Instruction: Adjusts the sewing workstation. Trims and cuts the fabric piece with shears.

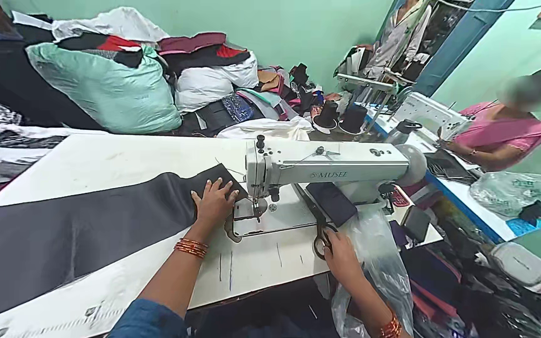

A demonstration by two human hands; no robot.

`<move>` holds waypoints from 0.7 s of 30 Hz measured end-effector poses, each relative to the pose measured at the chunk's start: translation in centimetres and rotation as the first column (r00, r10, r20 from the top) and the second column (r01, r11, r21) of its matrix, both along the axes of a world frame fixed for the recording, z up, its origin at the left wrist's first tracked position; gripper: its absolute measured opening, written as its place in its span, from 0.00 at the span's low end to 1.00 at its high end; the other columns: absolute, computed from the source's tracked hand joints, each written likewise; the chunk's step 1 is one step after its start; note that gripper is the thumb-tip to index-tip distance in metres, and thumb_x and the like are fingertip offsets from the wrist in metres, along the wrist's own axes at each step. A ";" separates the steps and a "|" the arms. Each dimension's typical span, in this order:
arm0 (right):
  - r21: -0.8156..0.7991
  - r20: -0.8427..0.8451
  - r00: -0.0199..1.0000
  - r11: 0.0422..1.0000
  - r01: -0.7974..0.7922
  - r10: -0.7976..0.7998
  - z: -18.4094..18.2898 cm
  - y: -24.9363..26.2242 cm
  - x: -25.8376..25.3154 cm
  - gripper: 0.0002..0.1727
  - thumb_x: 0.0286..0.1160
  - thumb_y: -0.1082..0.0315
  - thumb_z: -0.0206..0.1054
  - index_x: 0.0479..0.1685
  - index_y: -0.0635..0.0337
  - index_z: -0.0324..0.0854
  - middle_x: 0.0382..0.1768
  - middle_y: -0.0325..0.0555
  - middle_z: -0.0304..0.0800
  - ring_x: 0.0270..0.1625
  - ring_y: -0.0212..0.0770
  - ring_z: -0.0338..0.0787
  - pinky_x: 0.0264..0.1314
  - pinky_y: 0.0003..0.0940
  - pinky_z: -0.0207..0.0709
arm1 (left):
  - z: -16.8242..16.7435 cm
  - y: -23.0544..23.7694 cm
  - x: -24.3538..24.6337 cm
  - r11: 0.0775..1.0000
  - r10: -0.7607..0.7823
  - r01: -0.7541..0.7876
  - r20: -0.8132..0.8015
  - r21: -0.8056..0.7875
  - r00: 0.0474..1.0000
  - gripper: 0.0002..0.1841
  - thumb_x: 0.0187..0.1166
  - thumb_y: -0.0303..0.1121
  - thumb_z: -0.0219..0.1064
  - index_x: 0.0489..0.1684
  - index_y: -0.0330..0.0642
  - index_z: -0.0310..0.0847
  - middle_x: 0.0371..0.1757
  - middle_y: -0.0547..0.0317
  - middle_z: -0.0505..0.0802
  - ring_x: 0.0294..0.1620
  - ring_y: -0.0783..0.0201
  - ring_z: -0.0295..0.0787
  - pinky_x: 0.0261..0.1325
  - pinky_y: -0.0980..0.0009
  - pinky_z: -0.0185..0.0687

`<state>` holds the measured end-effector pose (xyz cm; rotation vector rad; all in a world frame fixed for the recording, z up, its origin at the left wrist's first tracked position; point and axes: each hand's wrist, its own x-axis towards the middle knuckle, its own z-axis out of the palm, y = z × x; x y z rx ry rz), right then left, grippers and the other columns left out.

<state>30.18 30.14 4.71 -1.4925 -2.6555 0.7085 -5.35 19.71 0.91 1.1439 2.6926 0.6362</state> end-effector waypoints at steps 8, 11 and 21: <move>-0.458 -0.253 0.963 0.889 -0.031 -0.096 0.6 -1.3 3.7 0.37 0.75 0.60 0.72 0.83 0.64 0.66 0.36 0.49 0.88 0.28 0.40 0.86 0.35 0.41 0.83 | -0.5 -3.2 2.1 0.993 0.116 -0.114 -0.078 0.039 0.990 0.27 0.90 0.53 0.54 0.83 0.53 0.76 0.89 0.45 0.71 0.93 0.34 0.54 0.82 0.16 0.32; -0.581 -0.242 0.966 0.811 -0.071 -0.089 1.0 -2.3 5.3 0.26 0.80 0.51 0.67 0.65 0.63 0.77 0.20 0.38 0.80 0.13 0.32 0.77 0.16 0.29 0.76 | -0.8 -3.1 2.2 0.991 0.133 -0.132 -0.076 0.014 0.988 0.27 0.91 0.54 0.52 0.85 0.56 0.74 0.91 0.48 0.69 0.94 0.36 0.51 0.83 0.17 0.30; -0.890 -0.447 0.861 0.215 -0.401 -0.242 -1.6 -7.2 0.9 0.49 0.58 0.20 0.67 0.66 0.55 0.73 0.22 0.31 0.78 0.16 0.27 0.78 0.19 0.22 0.78 | -0.2 -2.8 2.4 0.990 0.137 -0.138 -0.038 -0.031 0.990 0.28 0.92 0.54 0.48 0.87 0.58 0.71 0.93 0.51 0.66 0.95 0.38 0.48 0.85 0.21 0.28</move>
